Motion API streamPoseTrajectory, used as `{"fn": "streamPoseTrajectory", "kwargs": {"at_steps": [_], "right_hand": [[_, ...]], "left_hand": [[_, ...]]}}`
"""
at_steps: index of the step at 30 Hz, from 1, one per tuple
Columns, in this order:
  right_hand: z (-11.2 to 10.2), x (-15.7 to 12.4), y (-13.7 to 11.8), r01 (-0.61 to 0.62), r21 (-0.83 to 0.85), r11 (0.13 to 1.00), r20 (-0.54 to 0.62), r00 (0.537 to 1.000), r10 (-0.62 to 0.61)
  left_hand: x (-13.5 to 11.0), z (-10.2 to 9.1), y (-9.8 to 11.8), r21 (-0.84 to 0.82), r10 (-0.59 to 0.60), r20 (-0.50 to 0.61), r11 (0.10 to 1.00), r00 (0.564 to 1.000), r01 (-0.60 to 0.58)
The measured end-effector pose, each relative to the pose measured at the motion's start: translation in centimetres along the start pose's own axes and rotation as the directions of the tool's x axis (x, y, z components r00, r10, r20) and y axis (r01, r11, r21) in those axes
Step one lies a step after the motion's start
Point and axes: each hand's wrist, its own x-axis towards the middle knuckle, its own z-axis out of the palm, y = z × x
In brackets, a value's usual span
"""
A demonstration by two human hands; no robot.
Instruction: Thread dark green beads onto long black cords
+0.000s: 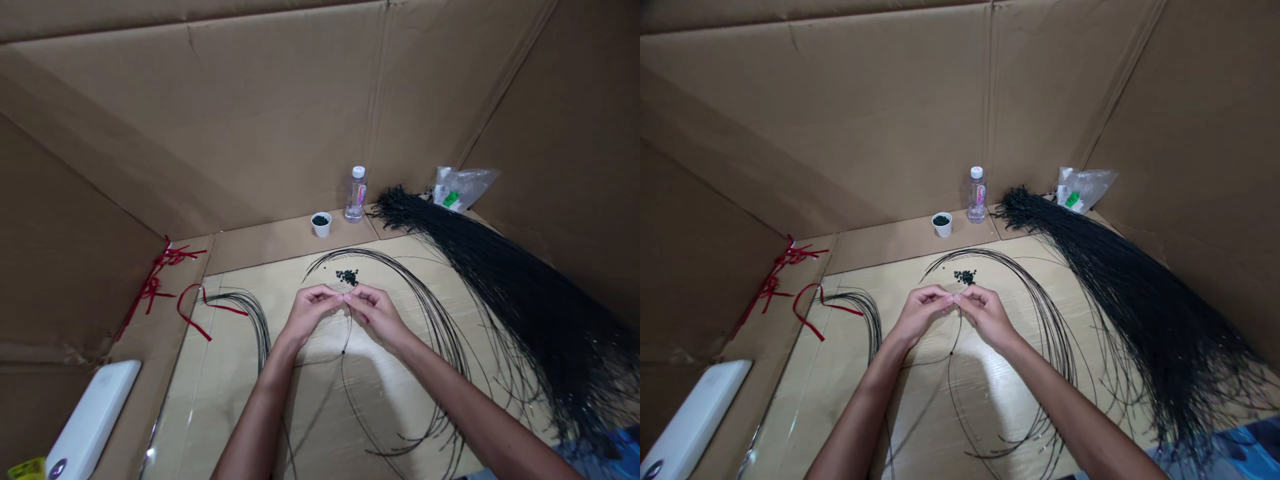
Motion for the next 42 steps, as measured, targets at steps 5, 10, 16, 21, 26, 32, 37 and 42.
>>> {"fn": "streamPoseTrajectory", "kwargs": {"at_steps": [5, 10, 16, 21, 26, 32, 37, 42], "right_hand": [[-0.1, -0.1, -0.4, -0.047, 0.013, 0.999, -0.007, 0.999, 0.047], [-0.2, -0.1, -0.4, -0.071, 0.021, 0.997, -0.009, 0.997, 0.071], [-0.3, 0.0, -0.4, -0.054, -0.025, 0.998, 0.058, 0.997, 0.055], [-0.8, -0.5, -0.6, 0.04, -0.23, 0.972, 0.267, 0.963, 0.024], [-1.1, -0.9, -0.8, 0.092, -0.43, 0.898, 0.393, 0.915, 0.094], [-1.4, -0.9, -1.4, 0.147, -0.508, 0.849, 0.46, 0.879, 0.123], [-1.2, -0.5, -0.8, 0.137, -0.381, 0.914, 0.358, 0.934, 0.009], [-1.1, 0.3, 1.4, 0.042, -0.156, 0.987, 0.2, 0.98, -0.01]], "left_hand": [[0.1, -0.1, -0.3, -0.017, 0.022, -0.008, 1.0, 1.0, -0.022], [0.0, 0.0, -0.2, -0.004, 0.043, -0.039, 0.999, 0.998, -0.044], [0.1, -0.3, -0.6, -0.036, 0.02, -0.016, 0.999, 1.0, -0.021], [0.3, -0.5, -1.1, -0.088, 0.023, -0.068, 0.996, 0.997, -0.029], [0.3, -0.4, -0.9, -0.128, 0.036, -0.12, 0.99, 0.992, -0.052], [0.5, -0.4, -1.1, -0.128, 0.035, -0.196, 0.99, 0.98, -0.061], [0.4, -0.2, -1.0, -0.096, 0.022, -0.135, 0.995, 0.991, -0.035], [0.2, 0.3, -0.3, -0.056, -0.038, -0.056, 0.998, 0.998, 0.035]]}}
